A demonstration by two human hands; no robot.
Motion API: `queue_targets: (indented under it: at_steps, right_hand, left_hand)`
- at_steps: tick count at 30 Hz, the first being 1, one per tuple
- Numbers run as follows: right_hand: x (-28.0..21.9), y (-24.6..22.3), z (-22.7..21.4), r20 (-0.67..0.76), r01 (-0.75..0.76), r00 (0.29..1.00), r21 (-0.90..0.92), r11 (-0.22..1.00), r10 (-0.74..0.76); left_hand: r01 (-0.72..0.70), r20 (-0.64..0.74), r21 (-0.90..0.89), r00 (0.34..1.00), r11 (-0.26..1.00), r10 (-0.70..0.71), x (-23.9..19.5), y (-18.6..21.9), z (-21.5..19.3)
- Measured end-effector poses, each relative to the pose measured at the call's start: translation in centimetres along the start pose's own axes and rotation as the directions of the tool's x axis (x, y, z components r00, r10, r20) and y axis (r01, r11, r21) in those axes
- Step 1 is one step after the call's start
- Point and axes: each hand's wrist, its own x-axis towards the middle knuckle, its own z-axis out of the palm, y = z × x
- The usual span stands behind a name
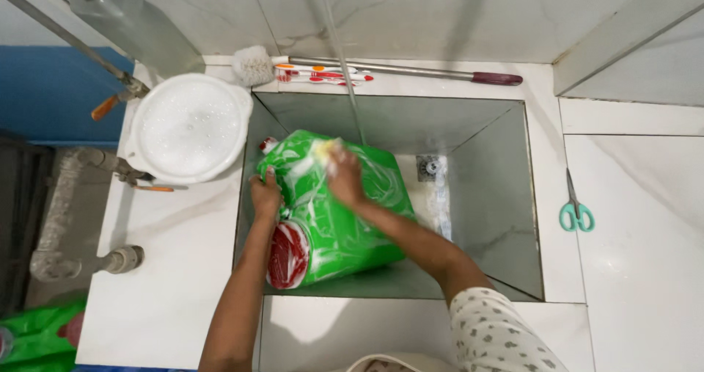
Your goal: The person washes a green plastic jerrycan in a sink. They use a sponge to scrub the exterior, then a toothbrush to clean the opening and handle area. Finally, they use a long-handled brush to scrub the inside of the container.
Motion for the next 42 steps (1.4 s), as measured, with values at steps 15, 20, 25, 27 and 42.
queue_targets:
  at_steps: [15,20,25,27,42]
  right_hand:
    - [5.0,-2.2,-14.4,0.657,0.397,0.658,0.114,0.911,-0.369]
    - [5.2,0.0,-19.0,0.507,0.252,0.714,0.458,0.853,-0.483]
    - [-0.1,-6.6,-31.1,0.399,0.188,0.904,-0.047,0.981,-0.154]
    - [0.5,-10.1,-33.8,0.457,0.271,0.885,-0.349,0.897,-0.089]
    - [4.5,3.7,-35.7,-0.001,0.075,0.996,-0.487,0.870,-0.086]
  left_hand:
    - [-0.568,0.184,-0.166,0.785,0.806,0.591,-6.5,5.4,7.2]
    - [-0.221,0.171,-0.136,0.955,0.966,0.243,-8.0,7.8,8.4]
    - [-0.281,0.103,-0.320,0.939,0.905,0.329,-8.0,7.4,12.7]
    - [-0.515,0.121,0.147,0.857,0.844,0.501,-10.2,8.7,13.3]
    - [-0.919,0.656,0.392,0.304,0.033,0.690,-23.7,12.6,15.2]
